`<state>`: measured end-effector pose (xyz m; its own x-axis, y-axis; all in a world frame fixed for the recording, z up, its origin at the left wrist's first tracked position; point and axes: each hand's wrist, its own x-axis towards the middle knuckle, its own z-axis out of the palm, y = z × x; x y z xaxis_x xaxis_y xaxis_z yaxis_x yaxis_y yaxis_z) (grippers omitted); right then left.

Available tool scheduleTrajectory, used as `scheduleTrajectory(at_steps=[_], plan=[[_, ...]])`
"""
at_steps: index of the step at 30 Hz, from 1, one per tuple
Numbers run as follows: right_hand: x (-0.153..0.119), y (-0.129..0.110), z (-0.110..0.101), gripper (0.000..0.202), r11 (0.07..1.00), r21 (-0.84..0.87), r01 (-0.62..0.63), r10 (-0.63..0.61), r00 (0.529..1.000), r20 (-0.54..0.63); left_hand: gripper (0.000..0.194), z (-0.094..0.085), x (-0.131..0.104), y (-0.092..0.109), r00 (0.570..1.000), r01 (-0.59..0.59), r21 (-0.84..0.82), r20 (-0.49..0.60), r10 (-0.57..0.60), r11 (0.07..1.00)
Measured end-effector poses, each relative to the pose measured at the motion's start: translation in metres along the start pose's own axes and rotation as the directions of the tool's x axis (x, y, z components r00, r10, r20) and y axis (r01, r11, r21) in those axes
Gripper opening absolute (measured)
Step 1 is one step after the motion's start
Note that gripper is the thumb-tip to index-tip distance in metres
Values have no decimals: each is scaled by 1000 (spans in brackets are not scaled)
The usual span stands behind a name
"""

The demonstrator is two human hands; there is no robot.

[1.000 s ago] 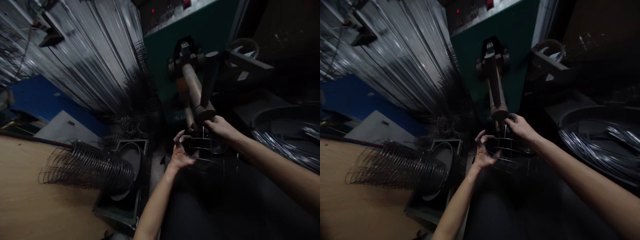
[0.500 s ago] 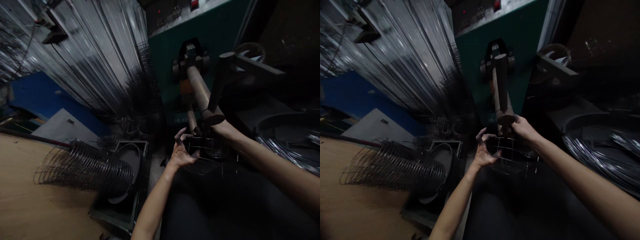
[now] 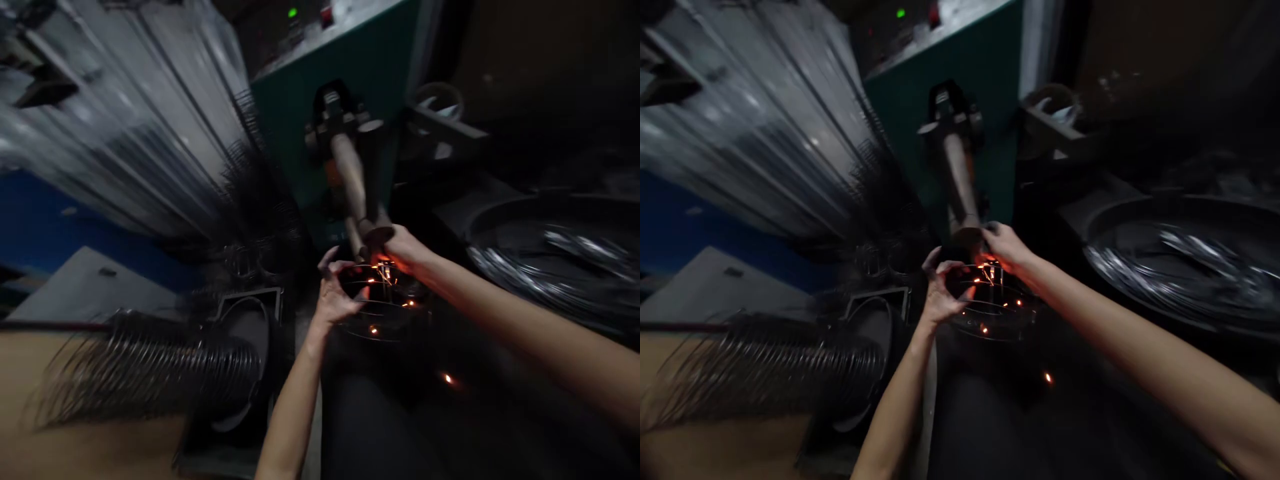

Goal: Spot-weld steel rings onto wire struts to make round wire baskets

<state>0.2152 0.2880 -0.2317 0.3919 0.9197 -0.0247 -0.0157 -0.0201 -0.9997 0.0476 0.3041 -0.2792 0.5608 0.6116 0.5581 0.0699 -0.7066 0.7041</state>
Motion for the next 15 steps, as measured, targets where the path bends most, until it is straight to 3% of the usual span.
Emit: scheduleTrajectory(at_steps=[3, 4, 6, 8, 9, 11, 12, 14, 15], plan=[[2, -9, -7, 10, 998, -65, -22, 21, 1000, -13, 43, -5, 5, 3, 1000, -16, 196, -10, 18, 980], [5, -12, -18, 9, 990, -144, 1, -2, 1000, -1, 44, -8, 8, 4, 999, -35, 249, -6, 38, 968], [5, -12, -55, 16, 923, -375, 82, -79, 997, 24, 64, -15, 9, 4, 998, -66, 274, 25, 61, 959], [-4, -3, -111, 25, 773, -624, 119, -154, 988, -3, 87, -26, -3, 2, 999, -29, 251, 26, 23, 967], [-10, 6, -144, 28, 692, -717, 81, -175, 983, -57, 92, -33, -15, 0, 1000, 22, 240, -3, -22, 970], [-24, 31, -215, 30, 485, -869, -97, -163, 966, -199, 82, -45, -49, -4, 981, 178, 222, -116, -156, 959], [-30, 47, -249, 31, 367, -909, -199, -123, 958, -260, 75, -48, -69, -6, 955, 271, 194, -176, -239, 943], [-38, 80, -307, 34, 149, -935, -321, -41, 943, -330, 72, -49, -111, -11, 858, 465, 76, -283, -428, 882], [-42, 96, -328, 34, 127, -939, -320, -39, 944, -327, 78, -47, -131, -14, 801, 539, -7, -308, -514, 843]])
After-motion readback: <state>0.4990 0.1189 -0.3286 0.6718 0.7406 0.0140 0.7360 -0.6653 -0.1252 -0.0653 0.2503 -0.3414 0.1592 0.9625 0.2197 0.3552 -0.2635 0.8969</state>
